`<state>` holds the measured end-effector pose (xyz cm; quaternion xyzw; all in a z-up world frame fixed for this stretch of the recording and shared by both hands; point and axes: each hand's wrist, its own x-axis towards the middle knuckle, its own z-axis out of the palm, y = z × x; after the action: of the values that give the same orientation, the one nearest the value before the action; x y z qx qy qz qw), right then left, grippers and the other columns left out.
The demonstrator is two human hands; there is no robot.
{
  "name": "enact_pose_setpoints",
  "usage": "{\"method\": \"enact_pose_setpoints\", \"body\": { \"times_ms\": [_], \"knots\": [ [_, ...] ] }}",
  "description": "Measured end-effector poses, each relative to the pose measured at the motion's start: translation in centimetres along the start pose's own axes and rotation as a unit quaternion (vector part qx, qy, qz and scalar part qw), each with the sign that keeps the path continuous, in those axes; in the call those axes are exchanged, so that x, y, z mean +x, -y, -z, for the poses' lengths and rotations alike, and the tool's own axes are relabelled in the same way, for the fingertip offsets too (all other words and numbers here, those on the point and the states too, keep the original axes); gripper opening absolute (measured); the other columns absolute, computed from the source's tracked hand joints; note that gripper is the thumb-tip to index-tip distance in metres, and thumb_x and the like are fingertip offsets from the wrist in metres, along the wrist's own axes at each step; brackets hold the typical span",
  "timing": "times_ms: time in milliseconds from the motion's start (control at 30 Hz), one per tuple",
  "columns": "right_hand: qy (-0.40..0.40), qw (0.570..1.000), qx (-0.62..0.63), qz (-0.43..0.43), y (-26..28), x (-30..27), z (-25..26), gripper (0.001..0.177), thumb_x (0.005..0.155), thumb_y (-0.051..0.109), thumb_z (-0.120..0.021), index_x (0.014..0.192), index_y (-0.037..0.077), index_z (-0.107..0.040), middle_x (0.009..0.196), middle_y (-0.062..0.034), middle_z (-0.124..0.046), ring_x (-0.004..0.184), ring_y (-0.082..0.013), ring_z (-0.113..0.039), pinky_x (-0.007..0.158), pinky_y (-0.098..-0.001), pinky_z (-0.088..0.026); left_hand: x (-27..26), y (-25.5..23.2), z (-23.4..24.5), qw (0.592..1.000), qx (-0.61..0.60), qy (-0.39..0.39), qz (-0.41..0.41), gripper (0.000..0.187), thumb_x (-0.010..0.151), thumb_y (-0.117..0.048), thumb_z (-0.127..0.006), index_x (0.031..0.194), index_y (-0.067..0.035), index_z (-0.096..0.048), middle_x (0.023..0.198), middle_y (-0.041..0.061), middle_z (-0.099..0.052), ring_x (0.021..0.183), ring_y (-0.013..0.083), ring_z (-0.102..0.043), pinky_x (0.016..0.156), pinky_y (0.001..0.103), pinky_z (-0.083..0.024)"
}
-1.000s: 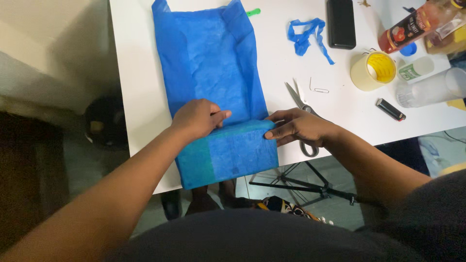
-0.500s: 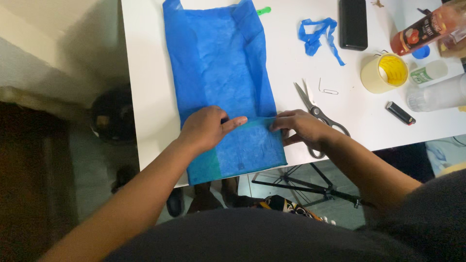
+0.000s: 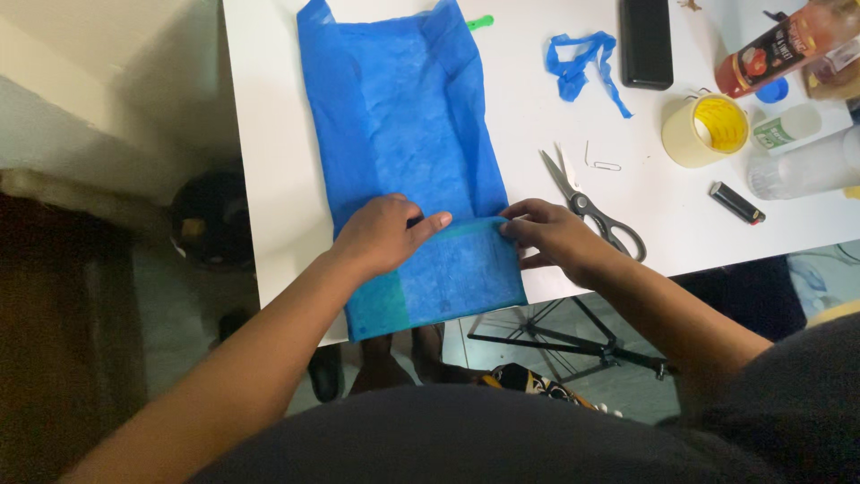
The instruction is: The person folds a blue nonwoven fabric around a rectangular object on a white table, then secures the folded package with strips of masking tape. The person uses scissors to cut the tape and smooths the tape over the fabric.
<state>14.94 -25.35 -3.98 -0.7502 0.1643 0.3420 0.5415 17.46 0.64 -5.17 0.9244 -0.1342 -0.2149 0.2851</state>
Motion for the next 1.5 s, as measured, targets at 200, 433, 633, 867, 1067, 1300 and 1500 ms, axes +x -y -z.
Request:
{"method": "enact_pose_setpoints", "body": {
  "times_ms": [200,433,633,867,1067,1300,1500],
  "knots": [
    [-0.022,0.999,0.027,0.009,-1.1,-0.6,-0.2,0.06,0.085,0.027,-0.067,0.139,0.003,-0.057,0.133,-0.019,-0.064,0.124,-0.0303,-0.062,0.105,-0.0479,-0.05,1.3,-1.8,-1.4,0.998,0.007,0.057,0.0,0.088,0.074,-0.083,-0.064,0.104,-0.001,-0.074,0.113,0.02,-0.067,0.105,0.0359,-0.066,0.087,0.048,-0.054],
    [-0.027,0.992,0.121,-0.004,-1.1,-1.0,-1.1,0.064,0.078,0.023,-0.069,0.138,0.003,-0.06,0.134,-0.0202,-0.065,0.126,-0.0306,-0.06,0.105,-0.048,-0.047,3.7,-1.5,-3.0,0.991,0.019,0.113,0.07,0.123,0.04,-0.089,-0.077,0.123,0.0,-0.069,0.126,0.019,-0.068,0.118,0.0331,-0.066,0.098,0.044,-0.054],
    [-0.057,0.992,0.111,-0.027,-0.6,-0.7,-1.8,0.064,0.079,0.028,-0.07,0.136,0.002,-0.06,0.137,-0.0203,-0.063,0.13,-0.0315,-0.056,0.105,-0.0513,-0.043,5.1,-0.6,-3.4,0.985,0.0,0.159,0.074,0.131,0.04,-0.09,-0.077,0.13,0.005,-0.064,0.108,0.023,-0.074,0.093,0.0293,-0.075,0.078,0.036,-0.061],
    [-0.048,0.994,0.092,-0.029,-0.1,0.5,-2.1,0.053,0.083,0.031,-0.068,0.126,-0.001,-0.068,0.134,-0.0225,-0.065,0.123,-0.0347,-0.061,0.103,-0.0534,-0.046,5.4,-0.8,-2.9,0.977,0.009,0.197,0.082,0.117,0.043,-0.093,-0.069,0.114,0.0,-0.074,0.076,0.012,-0.071,0.062,0.0227,-0.069,0.054,0.035,-0.053],
    [-0.087,0.996,0.017,0.005,-1.1,1.3,-2.8,0.042,0.091,0.03,-0.063,0.115,-0.002,-0.074,0.1,-0.0188,-0.072,0.089,-0.0282,-0.066,0.08,-0.0436,-0.052,4.9,-0.6,-3.8,0.981,-0.02,0.162,0.109,0.102,0.043,-0.085,-0.077,0.108,-0.007,-0.08,0.08,0.012,-0.075,0.065,0.0224,-0.07,0.058,0.035,-0.056],
    [-0.102,0.984,-0.141,0.046,-1.5,2.7,-3.0,0.043,0.097,0.032,-0.057,0.105,-0.005,-0.078,0.089,-0.019,-0.074,0.08,-0.026,-0.07,0.076,-0.0381,-0.055,4.2,-1.0,-3.4,0.982,-0.017,0.153,0.113,0.1,0.047,-0.083,-0.076,0.112,-0.008,-0.078,0.094,0.013,-0.08,0.085,0.0249,-0.079,0.074,0.037,-0.062],
    [-0.183,0.974,-0.048,0.121,-0.2,3.6,-0.5,0.02,0.09,0.009,-0.068,0.108,0.001,-0.073,0.1,-0.0104,-0.074,0.085,-0.0204,-0.074,0.074,-0.0343,-0.063,2.1,-2.5,-2.2,0.99,0.009,0.108,0.094,0.076,0.072,-0.077,-0.071,0.118,-0.017,-0.076,0.119,0.011,-0.071,0.113,0.0292,-0.066,0.096,0.045,-0.052]
  ]
}}
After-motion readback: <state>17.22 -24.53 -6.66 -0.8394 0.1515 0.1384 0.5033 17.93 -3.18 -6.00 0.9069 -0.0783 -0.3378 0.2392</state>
